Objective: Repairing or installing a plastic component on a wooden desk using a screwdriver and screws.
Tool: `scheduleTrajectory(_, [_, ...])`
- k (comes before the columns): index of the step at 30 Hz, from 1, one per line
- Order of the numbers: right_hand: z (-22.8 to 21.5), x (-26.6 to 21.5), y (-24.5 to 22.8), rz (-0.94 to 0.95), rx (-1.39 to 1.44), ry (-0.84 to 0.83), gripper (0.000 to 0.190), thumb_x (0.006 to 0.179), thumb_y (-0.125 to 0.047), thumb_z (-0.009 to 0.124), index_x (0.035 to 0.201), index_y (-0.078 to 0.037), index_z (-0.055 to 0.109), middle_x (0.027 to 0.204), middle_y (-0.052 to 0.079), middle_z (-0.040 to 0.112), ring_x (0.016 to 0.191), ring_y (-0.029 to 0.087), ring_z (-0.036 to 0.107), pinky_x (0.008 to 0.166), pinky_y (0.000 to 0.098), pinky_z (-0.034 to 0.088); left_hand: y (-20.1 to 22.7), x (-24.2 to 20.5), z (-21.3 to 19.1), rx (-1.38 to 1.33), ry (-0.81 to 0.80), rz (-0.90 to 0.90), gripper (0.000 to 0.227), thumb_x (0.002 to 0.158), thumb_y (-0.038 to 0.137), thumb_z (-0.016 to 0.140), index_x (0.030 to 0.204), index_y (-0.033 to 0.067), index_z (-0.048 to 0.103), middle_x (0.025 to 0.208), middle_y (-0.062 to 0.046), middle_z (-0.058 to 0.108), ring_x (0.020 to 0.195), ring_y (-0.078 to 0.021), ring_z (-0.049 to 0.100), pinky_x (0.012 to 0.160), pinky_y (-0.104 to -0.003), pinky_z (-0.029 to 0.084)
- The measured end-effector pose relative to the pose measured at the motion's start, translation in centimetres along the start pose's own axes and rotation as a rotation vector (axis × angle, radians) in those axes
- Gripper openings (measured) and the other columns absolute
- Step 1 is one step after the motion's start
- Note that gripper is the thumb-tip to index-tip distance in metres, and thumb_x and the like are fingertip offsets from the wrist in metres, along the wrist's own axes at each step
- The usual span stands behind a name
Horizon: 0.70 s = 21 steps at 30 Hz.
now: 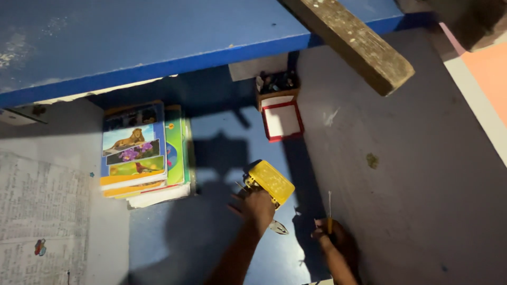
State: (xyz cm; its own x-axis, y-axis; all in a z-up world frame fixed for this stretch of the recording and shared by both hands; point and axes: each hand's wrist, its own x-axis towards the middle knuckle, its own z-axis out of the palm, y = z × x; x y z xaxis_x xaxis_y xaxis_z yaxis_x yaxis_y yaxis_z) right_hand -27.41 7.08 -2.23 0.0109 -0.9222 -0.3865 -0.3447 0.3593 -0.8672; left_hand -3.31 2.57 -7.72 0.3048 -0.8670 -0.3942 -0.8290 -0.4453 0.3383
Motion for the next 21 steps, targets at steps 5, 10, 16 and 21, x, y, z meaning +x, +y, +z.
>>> scheduleTrajectory(5, [0.0, -0.8, -2.3, 0.087, -0.025, 0.034, 0.028, 0.085, -0.021, 0.069, 0.111, -0.012, 0.075, 0.09, 0.003, 0.079, 0.087, 0.015, 0.07, 0.084, 0.0295, 0.05, 1.2, -0.9, -2.3, -0.005, -0.034, -0.115, 0.033, 0.09, 0.027, 0.068, 0.114, 0.0044, 0.069, 0.124, -0.025, 0.062, 0.126, -0.0446, 0.053, 0.112, -0.063, 0.033])
scheduleTrajectory(10, [-0.1, -1.0, -3.0, 0.272, 0.071, 0.003, 0.031, 0.089, -0.021, 0.068, 0.118, -0.013, 0.074, 0.09, 0.008, 0.078, 0.071, 0.026, 0.054, 0.067, 0.0397, 0.044, 3.9, -3.4, -7.8, -0.019, -0.07, -0.262, 0.056, 0.089, 0.036, 0.075, 0.131, 0.003, 0.058, 0.142, -0.026, 0.048, 0.14, -0.0475, 0.036, 0.115, -0.074, 0.016])
scheduleTrajectory(16, [0.1, 0.3, 0.2, 0.061, 0.122, 0.001, 0.03, 0.084, -0.017, 0.069, 0.112, -0.008, 0.073, 0.091, 0.006, 0.077, 0.087, 0.017, 0.074, 0.083, 0.0302, 0.053, 3.6, -2.7, -5.5, 0.022, -0.064, -0.285, 0.059, 0.088, 0.038, 0.077, 0.132, 0.0036, 0.058, 0.143, -0.024, 0.048, 0.142, -0.045, 0.036, 0.118, -0.072, 0.016])
scheduleTrajectory(21, [0.1, 0.1, -0.4, 0.091, 0.039, 0.0, 0.031, 0.085, -0.019, 0.069, 0.115, -0.009, 0.074, 0.092, 0.007, 0.079, 0.089, 0.016, 0.073, 0.083, 0.0305, 0.052, 0.1, 0.4, 0.5, 0.095, -0.009, -0.116, 0.029, 0.094, 0.027, 0.067, 0.112, 0.0062, 0.075, 0.119, -0.021, 0.073, 0.121, -0.0377, 0.065, 0.111, -0.053, 0.045])
